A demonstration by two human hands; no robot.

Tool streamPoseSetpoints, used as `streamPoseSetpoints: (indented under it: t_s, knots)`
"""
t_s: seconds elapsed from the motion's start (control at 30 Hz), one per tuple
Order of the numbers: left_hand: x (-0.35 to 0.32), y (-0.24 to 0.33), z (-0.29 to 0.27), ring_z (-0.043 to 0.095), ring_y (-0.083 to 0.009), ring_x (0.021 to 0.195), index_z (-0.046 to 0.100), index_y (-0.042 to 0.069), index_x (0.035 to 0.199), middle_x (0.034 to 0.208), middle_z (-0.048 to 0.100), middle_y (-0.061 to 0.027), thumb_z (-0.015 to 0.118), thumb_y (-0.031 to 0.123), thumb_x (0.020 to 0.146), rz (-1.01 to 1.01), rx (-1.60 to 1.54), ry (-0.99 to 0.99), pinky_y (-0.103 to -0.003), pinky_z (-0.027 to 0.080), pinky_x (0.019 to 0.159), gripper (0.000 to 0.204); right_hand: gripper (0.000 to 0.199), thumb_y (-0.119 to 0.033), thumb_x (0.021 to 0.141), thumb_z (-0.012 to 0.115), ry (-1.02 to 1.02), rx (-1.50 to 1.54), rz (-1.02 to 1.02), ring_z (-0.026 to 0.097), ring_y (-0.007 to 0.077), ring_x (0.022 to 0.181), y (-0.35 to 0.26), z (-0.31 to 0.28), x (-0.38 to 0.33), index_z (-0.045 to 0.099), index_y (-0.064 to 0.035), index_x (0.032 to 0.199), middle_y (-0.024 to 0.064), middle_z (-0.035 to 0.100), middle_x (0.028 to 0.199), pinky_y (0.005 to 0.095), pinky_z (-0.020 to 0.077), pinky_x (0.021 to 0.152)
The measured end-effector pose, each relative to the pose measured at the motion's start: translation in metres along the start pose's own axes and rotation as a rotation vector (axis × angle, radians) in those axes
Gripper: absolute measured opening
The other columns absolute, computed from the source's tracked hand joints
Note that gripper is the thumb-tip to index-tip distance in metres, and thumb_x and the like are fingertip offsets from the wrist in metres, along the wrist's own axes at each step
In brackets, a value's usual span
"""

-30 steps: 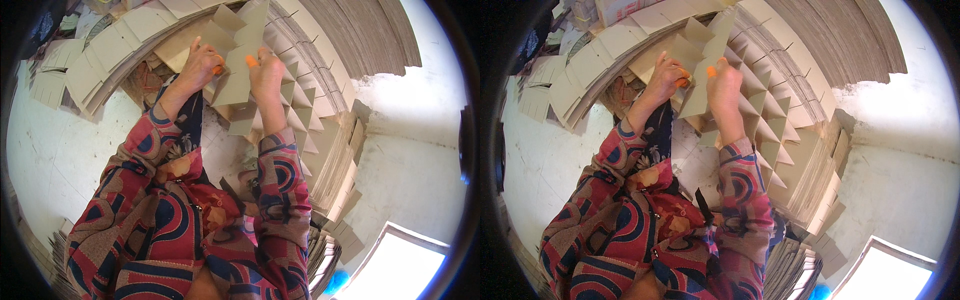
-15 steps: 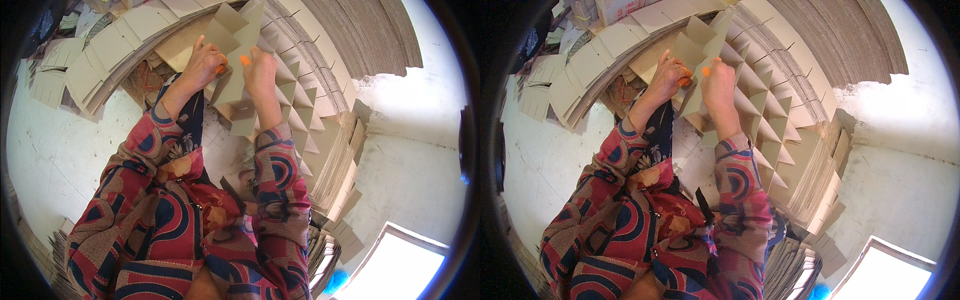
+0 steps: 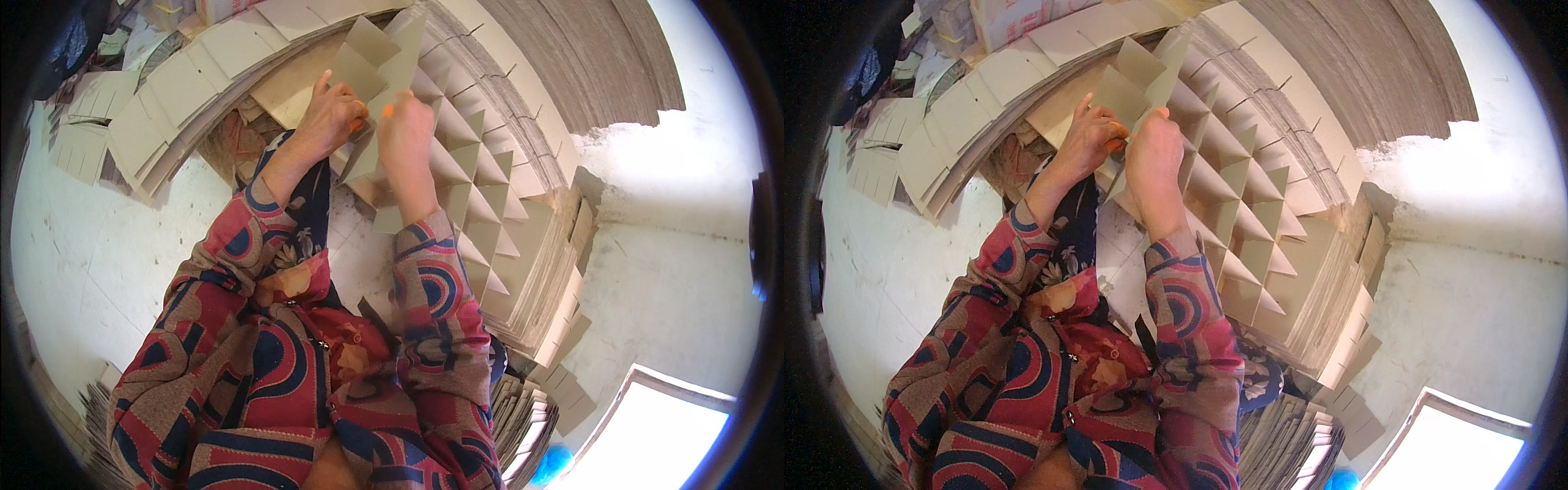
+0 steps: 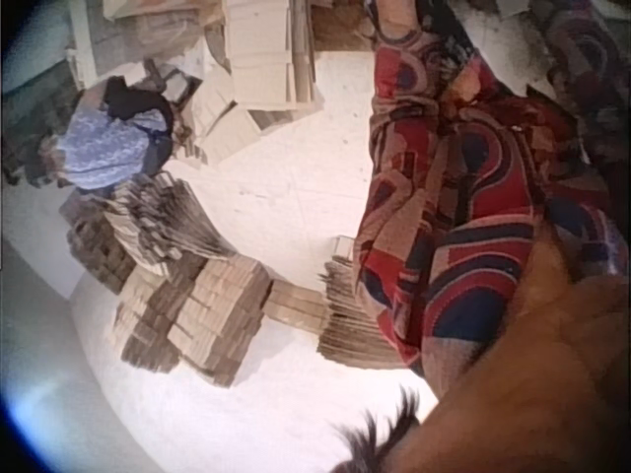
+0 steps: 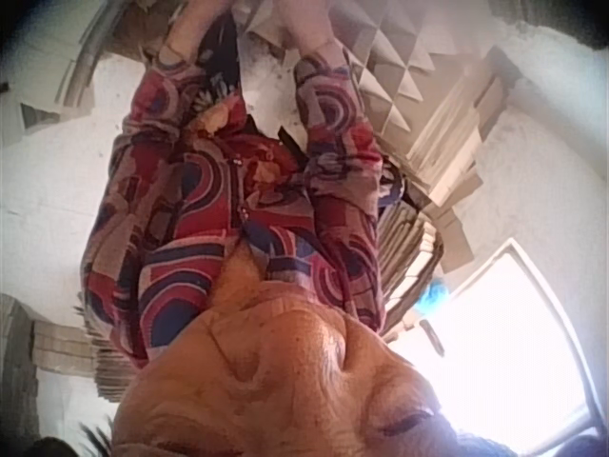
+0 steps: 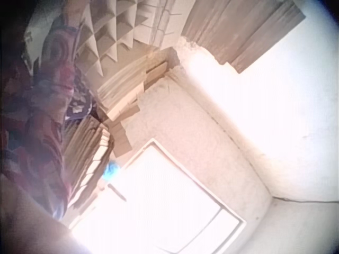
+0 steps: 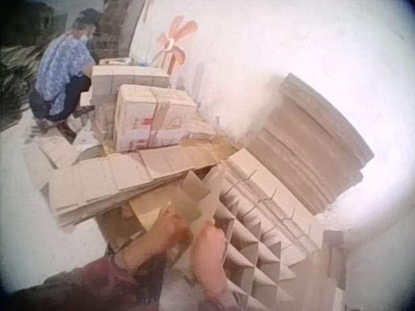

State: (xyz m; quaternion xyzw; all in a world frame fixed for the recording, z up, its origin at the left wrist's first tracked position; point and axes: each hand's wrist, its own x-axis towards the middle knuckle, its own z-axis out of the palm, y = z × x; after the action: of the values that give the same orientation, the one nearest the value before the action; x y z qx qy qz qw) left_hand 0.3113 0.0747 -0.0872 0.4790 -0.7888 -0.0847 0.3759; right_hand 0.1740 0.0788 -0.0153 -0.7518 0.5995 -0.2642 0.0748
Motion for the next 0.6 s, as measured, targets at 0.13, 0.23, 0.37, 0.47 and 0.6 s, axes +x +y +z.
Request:
streamPoseSetpoints:
  t_s: [0.13,0.23,0.37,0.47,0.6]
  knots:
    - [0.002,0.001,0.002,0.057,-0.023,0.095,0.068,0.011,0.084,0.084,0.062,-0.0047,0.073,0.004,0.068,0.001,-0.019,0.036,-0.054,0.023,0.108,0.019,0.012,0.003,0.071,0.06,-0.02,-0.076,-0.066,0.063,0.0424,0.075,0.006,0.0,0.009,0.056,0.0065,0.082,0.0289,0.06,0.074,0.0483,0.051,0.066]
    - [0.001,-0.001,0.003,0.056,-0.0223,0.094,0.069,0.011,0.083,0.082,0.063,-0.0039,0.069,0.005,0.068,0.004,-0.013,0.042,-0.054,0.023,0.108,0.016,0.01,0.004,0.071,0.059,-0.041,-0.071,-0.01,0.063,0.0426,0.077,0.005,-0.01,0.011,0.057,0.0057,0.08,0.0302,0.06,0.076,0.0485,0.0511,0.067]
    - [-0.003,-0.007,0.007,0.058,-0.0228,0.093,0.067,0.01,0.085,0.081,0.062,-0.0042,0.072,0.005,0.067,0.002,0.017,0.018,-0.054,0.023,0.108,0.019,0.008,0.004,0.071,0.059,-0.071,-0.064,0.014,0.063,0.0434,0.076,-0.012,-0.009,0.003,0.056,0.0057,0.078,0.029,0.06,0.077,0.0485,0.051,0.067]
    - [-0.002,-0.006,0.008,0.057,-0.0223,0.093,0.068,0.01,0.085,0.081,0.062,-0.0038,0.072,0.005,0.068,0.006,-0.007,0.019,-0.054,0.023,0.108,0.019,0.007,0.004,0.072,0.059,-0.025,-0.003,0.039,0.062,0.0438,0.074,-0.014,-0.004,0.0,0.054,0.0058,0.078,0.0276,0.06,0.074,0.0491,0.0493,0.065]
    - [-0.001,-0.006,0.008,0.056,-0.0218,0.092,0.067,0.01,0.083,0.079,0.061,-0.0034,0.069,0.004,0.068,0.028,0.02,0.021,-0.054,0.022,0.108,0.016,0.012,0.002,0.075,0.061,0.061,0.05,-0.047,0.06,0.0433,0.066,0.004,0.004,-0.003,0.05,0.0064,0.079,0.0259,0.058,0.066,0.0487,0.0456,0.059]
